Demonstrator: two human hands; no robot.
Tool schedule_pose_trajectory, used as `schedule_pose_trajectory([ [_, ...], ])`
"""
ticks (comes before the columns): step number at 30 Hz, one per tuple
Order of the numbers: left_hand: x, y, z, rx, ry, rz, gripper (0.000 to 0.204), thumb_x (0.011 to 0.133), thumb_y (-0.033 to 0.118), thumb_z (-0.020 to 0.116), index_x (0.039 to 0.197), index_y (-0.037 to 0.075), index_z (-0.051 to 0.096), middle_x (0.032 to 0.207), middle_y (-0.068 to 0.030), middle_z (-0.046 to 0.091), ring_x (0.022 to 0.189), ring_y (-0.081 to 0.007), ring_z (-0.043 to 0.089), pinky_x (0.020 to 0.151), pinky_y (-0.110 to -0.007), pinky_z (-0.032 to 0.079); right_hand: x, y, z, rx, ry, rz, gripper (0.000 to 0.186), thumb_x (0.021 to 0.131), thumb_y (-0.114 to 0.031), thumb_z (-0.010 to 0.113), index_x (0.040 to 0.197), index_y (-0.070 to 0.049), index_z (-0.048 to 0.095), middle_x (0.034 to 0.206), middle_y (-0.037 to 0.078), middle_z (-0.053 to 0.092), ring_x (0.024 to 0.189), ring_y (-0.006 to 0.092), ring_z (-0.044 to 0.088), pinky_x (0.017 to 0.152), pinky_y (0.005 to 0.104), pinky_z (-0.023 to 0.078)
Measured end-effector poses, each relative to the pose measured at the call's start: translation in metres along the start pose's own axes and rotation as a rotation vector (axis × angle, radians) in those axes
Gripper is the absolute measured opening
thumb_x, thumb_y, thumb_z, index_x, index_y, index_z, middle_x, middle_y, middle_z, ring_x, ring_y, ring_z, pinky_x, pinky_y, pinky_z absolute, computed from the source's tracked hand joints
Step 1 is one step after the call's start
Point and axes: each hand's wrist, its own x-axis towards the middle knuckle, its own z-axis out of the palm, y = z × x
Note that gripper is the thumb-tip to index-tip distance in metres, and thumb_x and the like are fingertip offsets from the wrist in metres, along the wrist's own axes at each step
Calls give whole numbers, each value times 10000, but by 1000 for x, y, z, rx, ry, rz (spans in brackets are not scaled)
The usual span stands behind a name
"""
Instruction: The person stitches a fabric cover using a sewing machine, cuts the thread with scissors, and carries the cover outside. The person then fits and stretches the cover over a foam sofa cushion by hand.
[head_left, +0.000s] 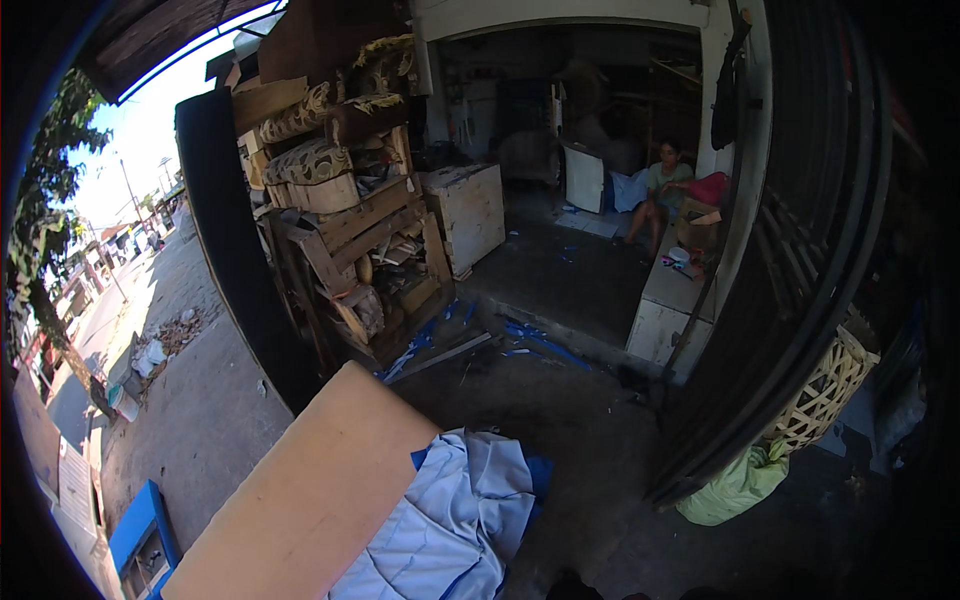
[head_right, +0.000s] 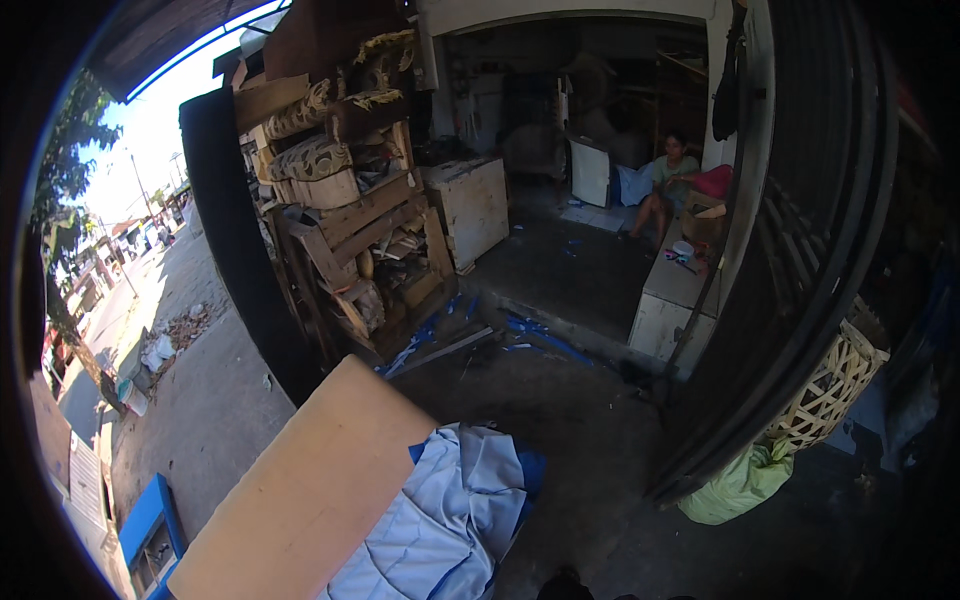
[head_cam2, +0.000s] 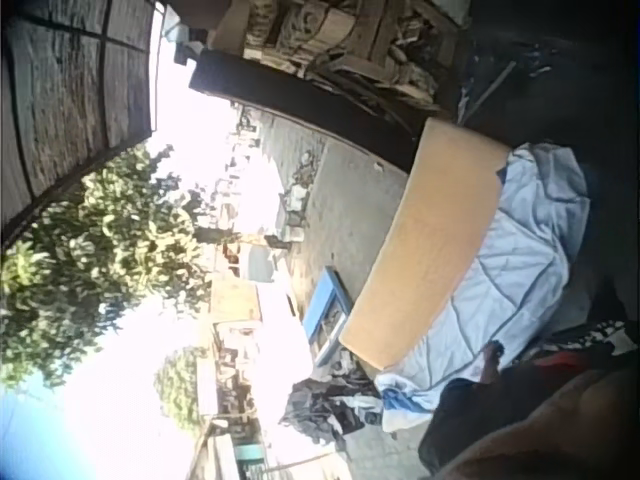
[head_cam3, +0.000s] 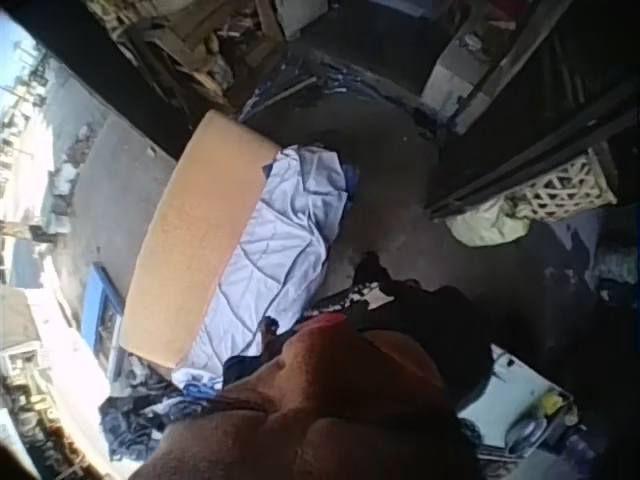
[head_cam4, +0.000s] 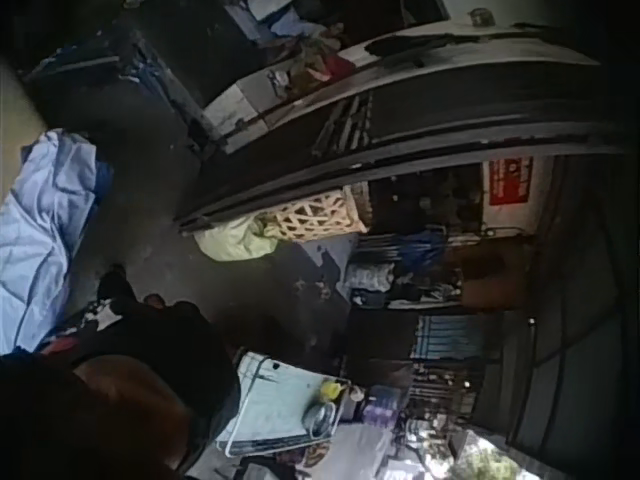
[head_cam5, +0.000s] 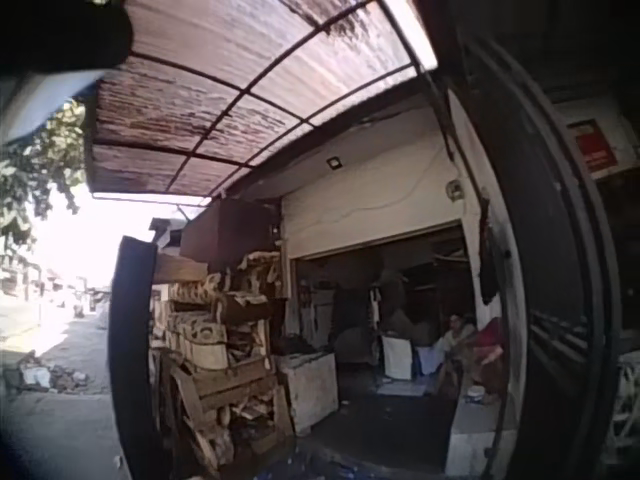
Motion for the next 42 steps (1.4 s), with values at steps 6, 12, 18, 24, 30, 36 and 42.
schedule_pose_trajectory([
  [6,62,152,329,404,-341,-63,168,888,215,637,931,53,621,749,-73,615,617,-166,563,535,-321,430,59,121,-144,-109,180,-32,239,892,-330,666,996,-133,753,947,63,736,946,241,720,814,415,571],
  [12,98,229,503,542,-497,-12,224,911,250,613,989,41,629,830,-100,644,704,-200,606,614,-362,471,59,8,-283,596,643,-15,218,828,-242,644,963,-111,754,896,42,762,800,233,726,746,360,560],
  [18,141,230,552,657,-419,-246,284,934,285,589,1048,29,638,910,-127,673,790,-234,649,693,-404,512,115,-81,-323,544,307,-97,290,863,-227,668,1108,-84,726,915,56,748,776,162,712,667,333,575],
  [24,164,268,570,701,-279,-426,347,958,320,564,1106,17,646,991,-154,702,876,-267,692,772,-445,553,155,-50,-400,693,-291,-504,338,880,-194,644,1176,-37,688,1026,140,735,876,193,721,642,372,586],
  [30,238,354,656,502,-215,-205,334,943,195,538,1203,0,613,941,-131,681,797,-267,697,679,-387,583,190,-61,-542,1230,213,-251,216,901,-108,644,1102,-32,665,867,155,706,651,258,685,524,375,553],
  [36,279,460,847,375,-252,-98,258,1002,234,537,1105,41,673,895,-87,703,704,-177,682,616,-302,571,218,-65,-668,1347,137,-73,217,924,-260,592,1038,-81,638,848,137,677,684,303,663,561,429,538],
  [42,320,447,852,390,-148,-222,270,1025,289,517,1103,90,682,923,-65,706,744,-156,681,636,-292,549,262,-222,-797,-50,178,-153,287,924,-350,602,938,-86,713,830,93,727,768,274,702,688,434,540],
])
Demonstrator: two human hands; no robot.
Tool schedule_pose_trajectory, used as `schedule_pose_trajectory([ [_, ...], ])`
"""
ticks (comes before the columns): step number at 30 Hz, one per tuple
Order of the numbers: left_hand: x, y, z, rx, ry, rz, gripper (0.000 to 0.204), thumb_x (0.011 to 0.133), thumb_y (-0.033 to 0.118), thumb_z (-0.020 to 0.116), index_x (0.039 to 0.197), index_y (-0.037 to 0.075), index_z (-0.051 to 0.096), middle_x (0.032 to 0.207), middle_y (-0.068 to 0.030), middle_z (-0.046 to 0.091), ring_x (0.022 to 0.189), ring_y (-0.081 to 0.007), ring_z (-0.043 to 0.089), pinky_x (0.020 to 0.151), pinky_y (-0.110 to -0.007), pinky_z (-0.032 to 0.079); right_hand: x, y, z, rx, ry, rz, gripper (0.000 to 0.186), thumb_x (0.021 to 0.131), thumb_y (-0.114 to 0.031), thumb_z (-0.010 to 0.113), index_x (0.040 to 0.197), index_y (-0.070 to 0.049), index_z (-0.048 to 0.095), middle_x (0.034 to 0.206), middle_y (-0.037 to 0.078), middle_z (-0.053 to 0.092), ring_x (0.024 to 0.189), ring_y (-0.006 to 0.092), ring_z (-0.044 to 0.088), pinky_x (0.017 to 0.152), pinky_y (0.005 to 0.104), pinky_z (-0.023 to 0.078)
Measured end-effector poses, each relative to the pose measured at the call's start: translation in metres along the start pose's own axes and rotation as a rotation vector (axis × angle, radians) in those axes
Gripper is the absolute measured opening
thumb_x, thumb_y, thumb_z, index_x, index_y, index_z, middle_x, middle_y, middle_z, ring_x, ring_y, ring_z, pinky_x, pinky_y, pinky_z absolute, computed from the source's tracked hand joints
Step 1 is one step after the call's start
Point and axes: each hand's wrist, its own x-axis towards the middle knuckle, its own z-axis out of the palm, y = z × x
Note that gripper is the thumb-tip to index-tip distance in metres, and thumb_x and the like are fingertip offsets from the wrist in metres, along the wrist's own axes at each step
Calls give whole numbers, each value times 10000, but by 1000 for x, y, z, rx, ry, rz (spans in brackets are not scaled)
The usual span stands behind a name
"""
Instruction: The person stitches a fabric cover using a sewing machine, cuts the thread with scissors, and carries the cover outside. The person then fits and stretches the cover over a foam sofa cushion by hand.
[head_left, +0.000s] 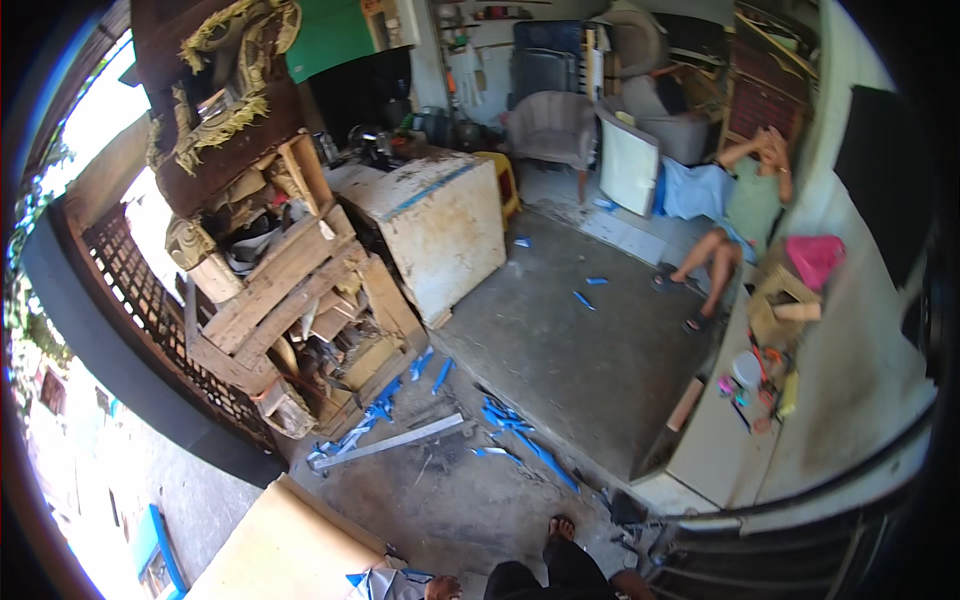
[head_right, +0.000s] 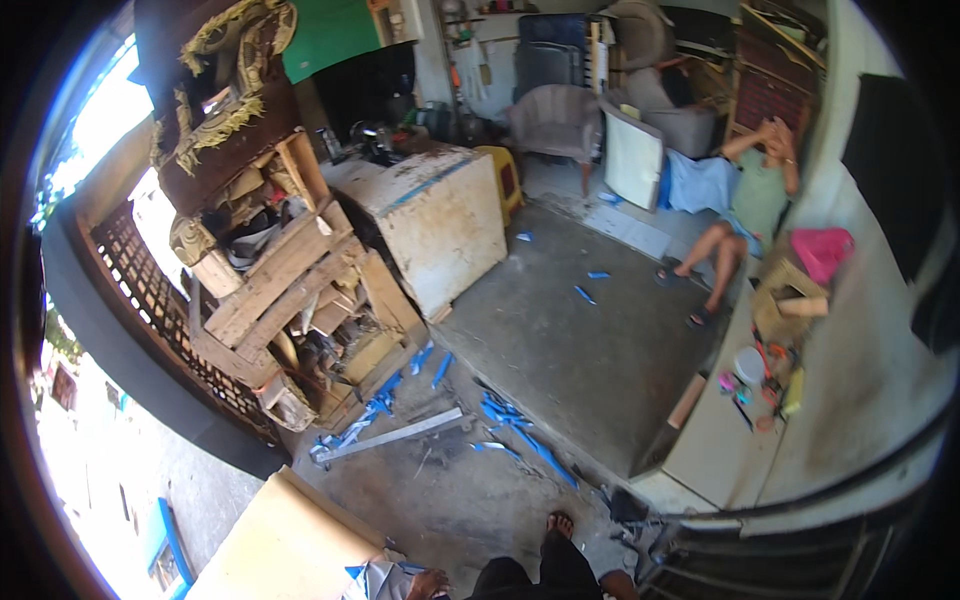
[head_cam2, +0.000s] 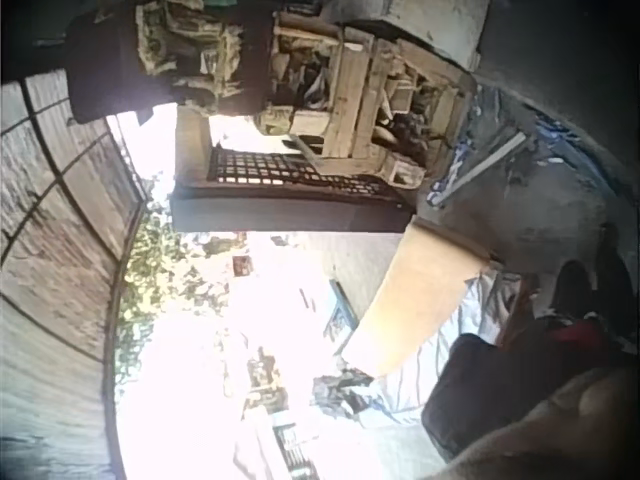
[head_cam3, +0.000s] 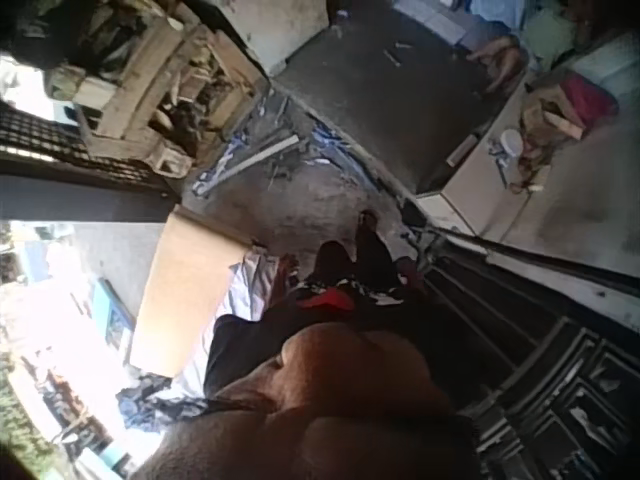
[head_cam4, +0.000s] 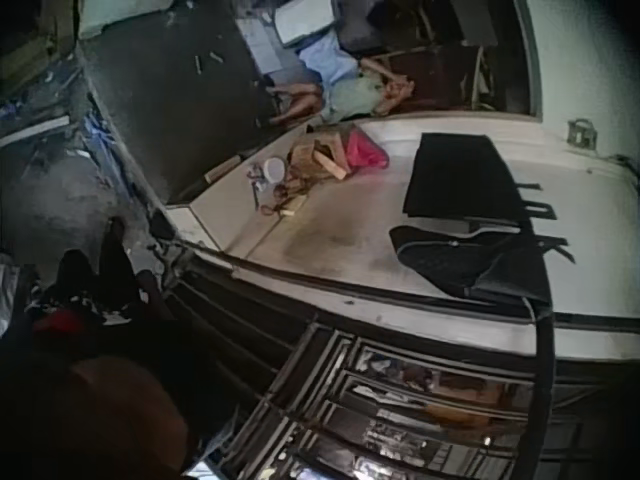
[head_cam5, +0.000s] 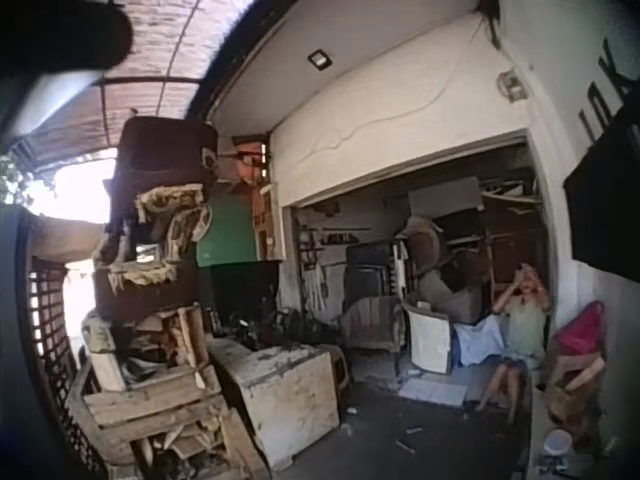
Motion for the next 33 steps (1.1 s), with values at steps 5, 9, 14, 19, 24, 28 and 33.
schedule_pose_trajectory([
  [5,-15,38,20,-148,104,-132,269,1014,267,533,1136,68,665,975,-95,706,807,-193,691,669,-325,558,-9,-302,-226,283,219,-568,352,963,-346,678,1207,-93,701,1001,108,754,914,209,718,817,363,553],
  [9,-19,58,36,-320,207,-201,276,1005,250,546,1163,51,652,1016,-119,706,857,-223,699,696,-351,564,-128,-583,-371,387,252,-1428,346,924,-75,691,1235,62,624,983,114,698,861,178,659,799,309,534],
  [14,14,117,50,-435,204,-214,294,993,229,563,1196,29,636,1068,-149,707,919,-259,708,729,-383,573,-188,-722,-402,264,-459,-2135,129,885,-24,662,993,47,659,952,190,689,818,280,679,736,382,587],
  [19,56,204,11,-530,229,-154,320,982,207,579,1229,7,620,1120,-179,707,982,-296,718,762,-416,581,-96,-776,-365,524,-465,-1740,156,921,-61,645,1044,24,690,929,172,690,819,302,688,746,400,589],
  [24,110,324,-113,-918,337,110,245,1001,220,571,1108,14,648,941,-134,697,814,-266,700,673,-386,566,177,-761,-286,-505,162,-967,328,934,-217,661,1216,-53,699,1054,198,711,930,371,700,847,442,552],
  [28,185,424,-241,-936,552,187,182,953,162,572,1051,24,641,930,-107,671,783,-251,671,659,-407,566,348,-615,-286,-466,-292,-307,405,913,-350,659,1235,-108,705,1107,135,744,998,273,722,878,409,564],
  [33,318,466,-442,-911,963,133,346,979,372,581,1235,140,568,1028,-64,640,913,-210,618,738,-408,532,469,-524,-307,-417,-346,79,290,945,-308,667,1143,-109,741,1065,64,740,950,220,713,833,388,568],
])
